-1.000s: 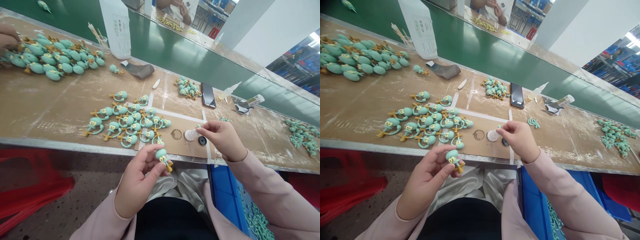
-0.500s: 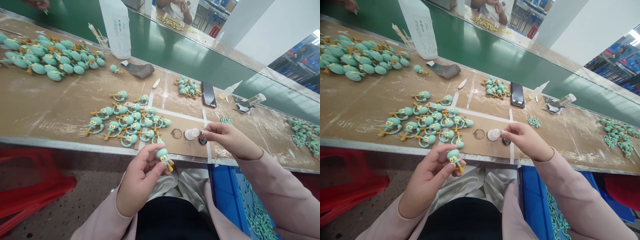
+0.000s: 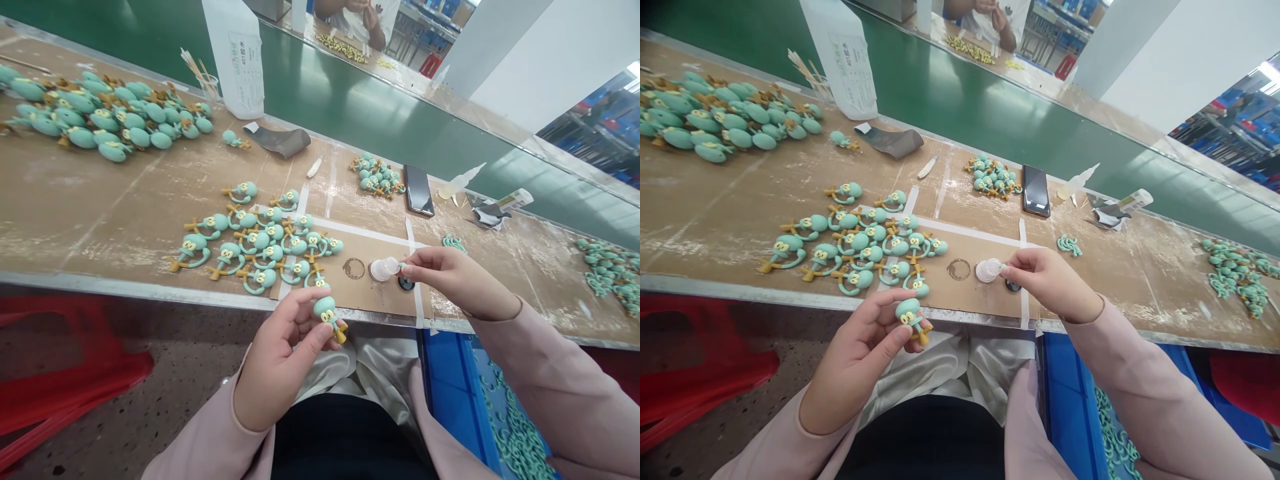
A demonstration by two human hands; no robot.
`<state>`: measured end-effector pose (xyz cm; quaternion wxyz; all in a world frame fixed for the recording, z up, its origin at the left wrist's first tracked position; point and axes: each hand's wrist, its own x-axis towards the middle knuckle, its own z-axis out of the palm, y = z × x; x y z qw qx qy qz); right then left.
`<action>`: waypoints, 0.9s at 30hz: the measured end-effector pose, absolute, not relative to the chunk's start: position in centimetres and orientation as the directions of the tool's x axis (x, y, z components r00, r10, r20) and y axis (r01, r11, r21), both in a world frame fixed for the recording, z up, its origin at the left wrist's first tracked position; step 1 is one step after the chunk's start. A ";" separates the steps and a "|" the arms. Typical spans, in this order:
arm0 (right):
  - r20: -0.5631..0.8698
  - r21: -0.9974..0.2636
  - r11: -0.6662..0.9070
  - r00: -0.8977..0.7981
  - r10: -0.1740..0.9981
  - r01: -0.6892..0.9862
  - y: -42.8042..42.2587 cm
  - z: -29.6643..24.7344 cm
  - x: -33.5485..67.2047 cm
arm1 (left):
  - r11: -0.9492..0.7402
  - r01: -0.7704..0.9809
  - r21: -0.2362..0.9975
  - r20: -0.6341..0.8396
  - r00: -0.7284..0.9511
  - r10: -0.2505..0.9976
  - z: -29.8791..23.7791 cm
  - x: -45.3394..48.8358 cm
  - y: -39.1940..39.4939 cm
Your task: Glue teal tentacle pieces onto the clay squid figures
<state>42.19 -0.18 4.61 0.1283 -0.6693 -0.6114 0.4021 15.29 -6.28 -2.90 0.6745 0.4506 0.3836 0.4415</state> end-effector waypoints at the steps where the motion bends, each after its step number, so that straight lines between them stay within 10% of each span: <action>1: -0.382 -0.663 -0.221 -0.069 0.922 0.716 -0.2 4.6 42.1 | 0.204 -0.250 0.946 -0.119 0.318 0.941 -2.9 15.3 -6.3; 15: -0.161 -0.621 -0.080 -0.027 0.987 0.780 -2.3 5.9 41.7 | 0.259 -0.379 0.888 -0.146 0.302 0.942 -2.4 15.7 -6.3; 20: -0.111 -0.957 -0.123 0.061 0.992 0.262 -6.2 4.4 37.6 | 0.449 -0.546 0.708 -0.176 0.479 0.860 -1.8 16.6 -6.2; 27: -0.214 -0.960 -0.217 -0.034 0.976 -0.177 -9.0 2.4 35.2 | 0.350 -0.444 0.825 -0.186 0.371 0.910 -1.5 17.5 -6.9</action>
